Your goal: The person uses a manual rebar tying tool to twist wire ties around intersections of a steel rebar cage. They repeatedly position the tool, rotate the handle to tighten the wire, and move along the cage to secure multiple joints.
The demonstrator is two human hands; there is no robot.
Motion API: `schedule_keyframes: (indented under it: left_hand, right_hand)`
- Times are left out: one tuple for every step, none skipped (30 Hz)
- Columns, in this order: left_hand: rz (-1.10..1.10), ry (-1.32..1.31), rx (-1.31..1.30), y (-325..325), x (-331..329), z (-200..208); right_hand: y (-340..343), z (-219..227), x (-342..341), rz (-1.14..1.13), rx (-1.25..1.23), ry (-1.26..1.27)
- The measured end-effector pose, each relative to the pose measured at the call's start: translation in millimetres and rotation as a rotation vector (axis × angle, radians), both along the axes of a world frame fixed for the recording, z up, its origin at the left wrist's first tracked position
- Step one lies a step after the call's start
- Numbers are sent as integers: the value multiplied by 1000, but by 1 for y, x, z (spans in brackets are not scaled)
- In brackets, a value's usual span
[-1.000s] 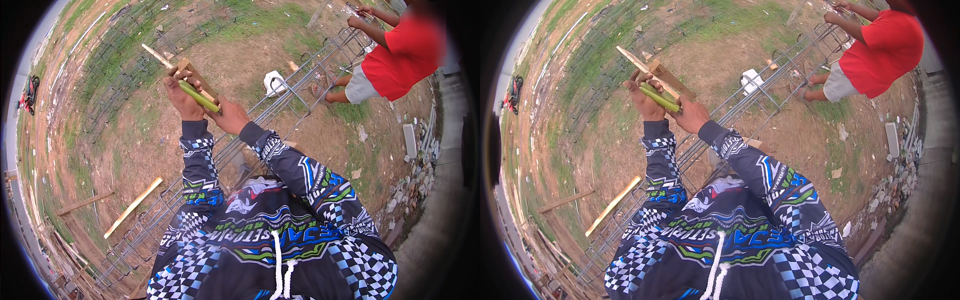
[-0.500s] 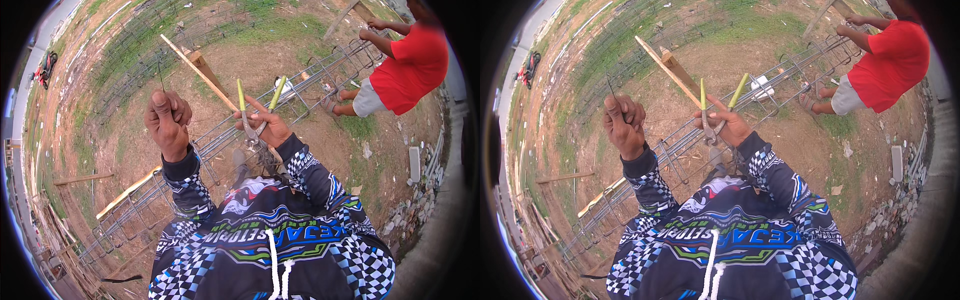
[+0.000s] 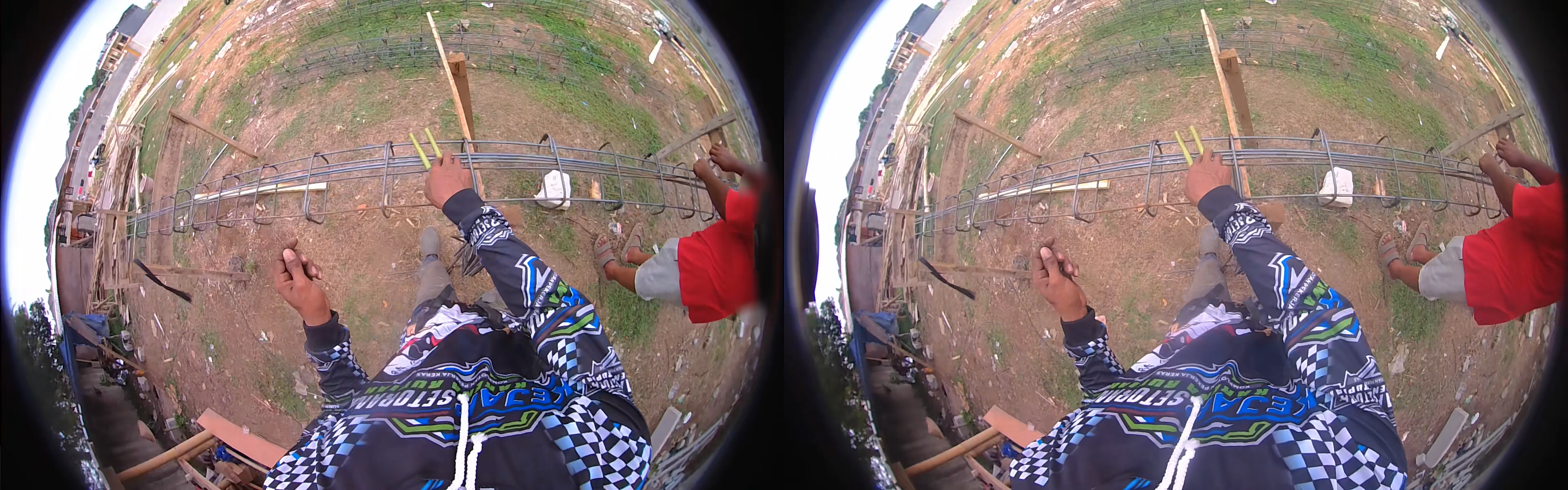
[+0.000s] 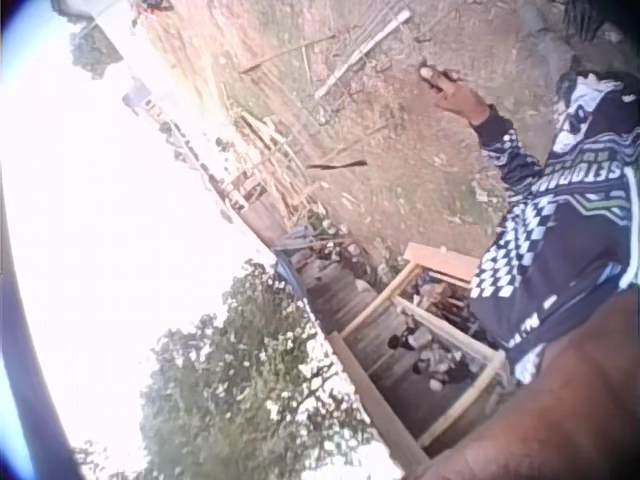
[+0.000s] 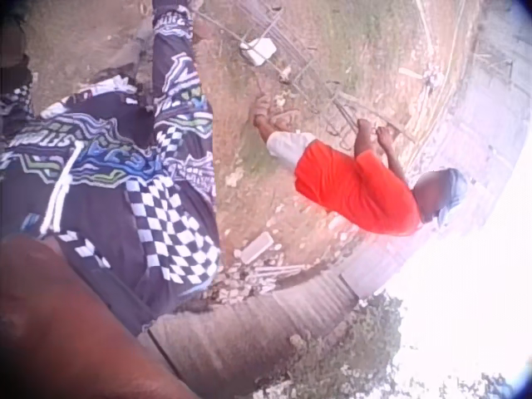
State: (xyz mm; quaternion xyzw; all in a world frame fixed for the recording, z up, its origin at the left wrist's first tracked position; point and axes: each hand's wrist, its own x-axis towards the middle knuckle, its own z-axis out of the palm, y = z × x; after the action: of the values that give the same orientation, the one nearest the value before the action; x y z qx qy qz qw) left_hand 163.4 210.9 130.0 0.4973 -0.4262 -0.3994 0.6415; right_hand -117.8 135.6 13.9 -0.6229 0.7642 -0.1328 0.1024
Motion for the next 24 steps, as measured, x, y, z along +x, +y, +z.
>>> schedule_keyframes:
  left_hand:
    - [48, 5, 6, 16, 5, -2]
    - [98, 14, 10, 30, 9, -2]
    - [158, 81, -12, 48, 14, -1]
    - [202, 151, -45, 57, 17, 1]
    - [236, 141, -76, 59, 18, -2]
    - [270, 128, -105, 61, 17, -4]
    - [277, -22, -141, 60, 15, -4]
    - [281, -175, -163, 62, 10, -3]
    - [192, -229, -227, 59, 0, -1]
    - [115, -292, -285, 59, -10, 1]
    - [-48, -375, -367, 55, -18, 3]
    - [-211, -457, -437, 55, -28, 4]
    - [-321, -448, -545, 53, -41, 4]
    - [-424, -442, -645, 51, -48, 3]
    - [-551, -430, -621, 52, -52, -2]
    - [-702, -409, -595, 57, -60, -4]
    - [-877, -361, -576, 59, -71, -7]
    - [-910, -397, -593, 57, -72, -11]
    - [-956, -407, -617, 54, -75, -16]
    - [-1009, -411, -646, 53, -79, -18]
    - [-1077, -381, -632, 52, -83, -20]
    - [-1138, -365, -628, 46, -85, -23]
    - [-1190, -369, -624, 40, -89, -23]
    - [-1255, -347, -634, 40, -94, -21]
  right_hand:
    - [4, -1, 6, 39, 9, 79]
    - [9, -2, 11, 81, 11, 163]
    - [9, -12, 21, 129, -13, 224]
    - [24, -4, 31, 159, -191, 159]
    - [35, 13, 37, 217, -320, -40]
    - [47, 28, 49, 322, -487, -206]
    - [60, 59, 61, 375, -128, -506]
    - [76, 82, 76, 410, 262, -774]
    - [90, 83, 84, 415, 509, -1170]
    - [101, 71, 97, 397, 574, -1412]
    - [110, 59, 108, 345, 644, -1661]
    - [119, 46, 120, 285, 728, -1887]
    - [118, 28, 127, 151, 558, -1977]
    - [111, 44, 123, 132, 618, -1978]
    - [103, 63, 109, 109, 674, -1979]
    - [98, 79, 98, 65, 709, -1989]
    - [96, 82, 90, 62, 661, -1974]
    - [91, 85, 84, 54, 612, -1958]
    - [90, 88, 69, 17, 549, -1928]
    - [88, 96, 62, -43, 508, -1945]
    - [86, 101, 59, -107, 460, -1966]
    - [86, 100, 52, -111, 420, -1962]
    - [85, 102, 44, -95, 389, -1964]
    - [88, 102, 37, -121, 350, -1963]
